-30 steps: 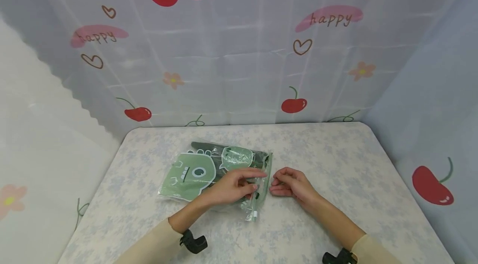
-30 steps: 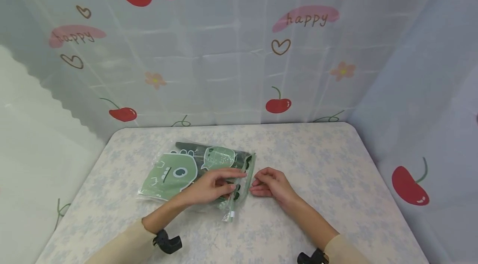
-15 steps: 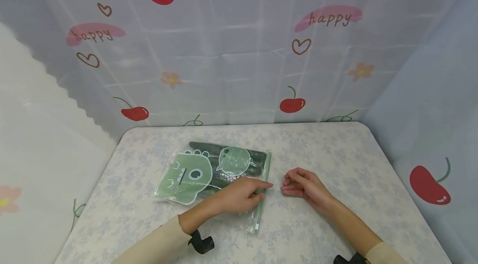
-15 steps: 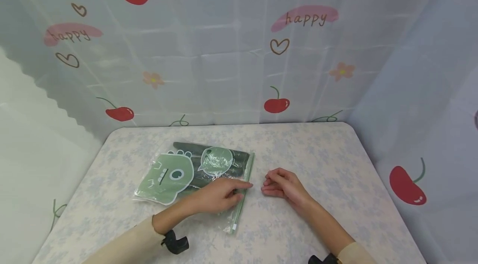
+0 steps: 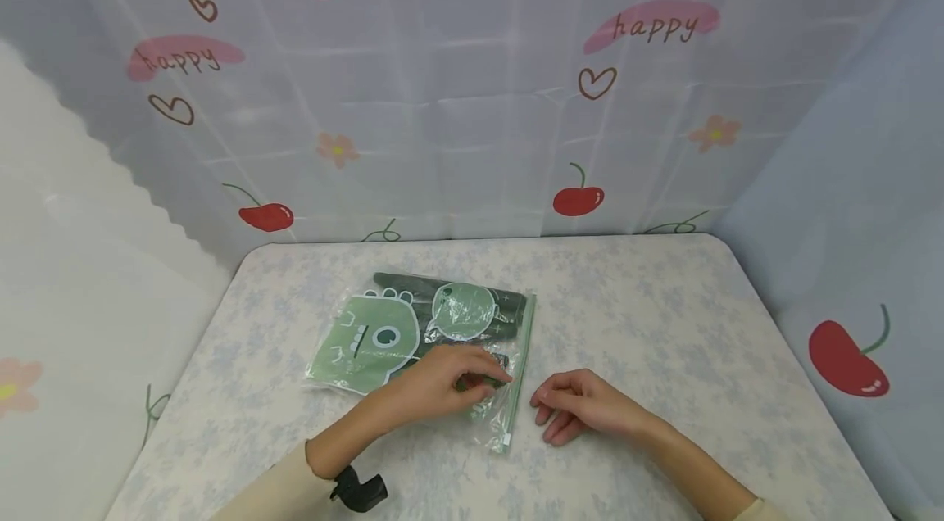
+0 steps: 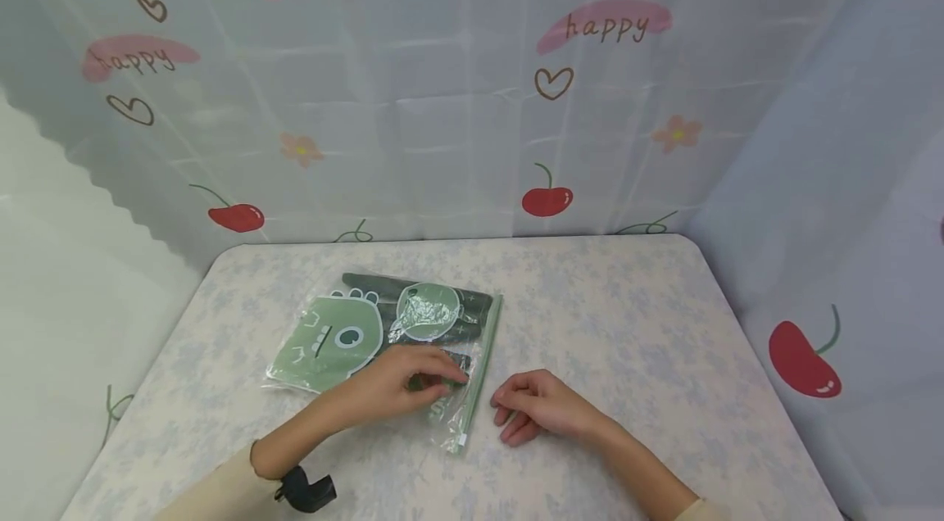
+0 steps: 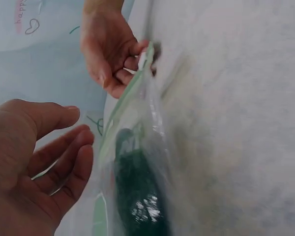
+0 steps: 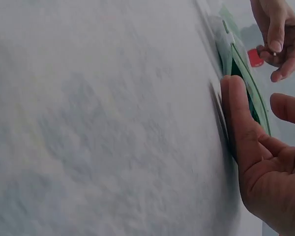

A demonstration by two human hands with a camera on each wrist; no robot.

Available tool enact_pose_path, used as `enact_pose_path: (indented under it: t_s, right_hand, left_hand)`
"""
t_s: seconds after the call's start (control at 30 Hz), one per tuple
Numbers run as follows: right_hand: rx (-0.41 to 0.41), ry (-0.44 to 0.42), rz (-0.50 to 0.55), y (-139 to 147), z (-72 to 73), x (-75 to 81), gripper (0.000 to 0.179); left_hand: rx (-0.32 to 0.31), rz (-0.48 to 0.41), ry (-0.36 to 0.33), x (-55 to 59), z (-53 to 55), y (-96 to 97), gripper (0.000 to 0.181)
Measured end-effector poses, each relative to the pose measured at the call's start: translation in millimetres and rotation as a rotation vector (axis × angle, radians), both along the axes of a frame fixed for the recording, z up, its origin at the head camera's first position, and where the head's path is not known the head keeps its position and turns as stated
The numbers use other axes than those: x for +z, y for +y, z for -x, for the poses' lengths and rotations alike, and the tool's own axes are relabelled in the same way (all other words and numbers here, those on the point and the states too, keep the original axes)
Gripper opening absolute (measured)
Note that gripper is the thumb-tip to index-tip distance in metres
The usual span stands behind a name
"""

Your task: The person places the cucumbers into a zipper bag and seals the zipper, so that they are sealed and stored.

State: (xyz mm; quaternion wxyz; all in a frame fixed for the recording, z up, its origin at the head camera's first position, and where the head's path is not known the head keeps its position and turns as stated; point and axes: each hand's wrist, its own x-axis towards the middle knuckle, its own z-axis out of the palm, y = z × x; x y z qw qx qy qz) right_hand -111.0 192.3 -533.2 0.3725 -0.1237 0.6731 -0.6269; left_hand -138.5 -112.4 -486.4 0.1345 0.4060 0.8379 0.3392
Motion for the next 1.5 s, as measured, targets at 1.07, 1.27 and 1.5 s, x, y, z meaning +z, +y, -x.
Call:
enact_pose_path:
  t_s: [1.07, 1.27, 1.5]
  right_hand:
    - [-0.061, -0.088, 0.049, -48, -23.3, -13.2, 0.028]
    - [-0.115, -0.075, 0.034, -47, -22.7, -10.2, 0.024]
    - [-0.189, -0.036, -0.014, -41, -16.1, -7.6, 0.021]
  left_hand:
    - [-0.039, 0.053, 0.305, -36.9, -38.9, -2.3, 0.009]
    - [-0.034, 0.002, 0.23, -34.9, -38.5, -0.4, 0.005]
    - [-0.043, -0.021, 0.203, -34.0, -40.3, 6.7, 0.006]
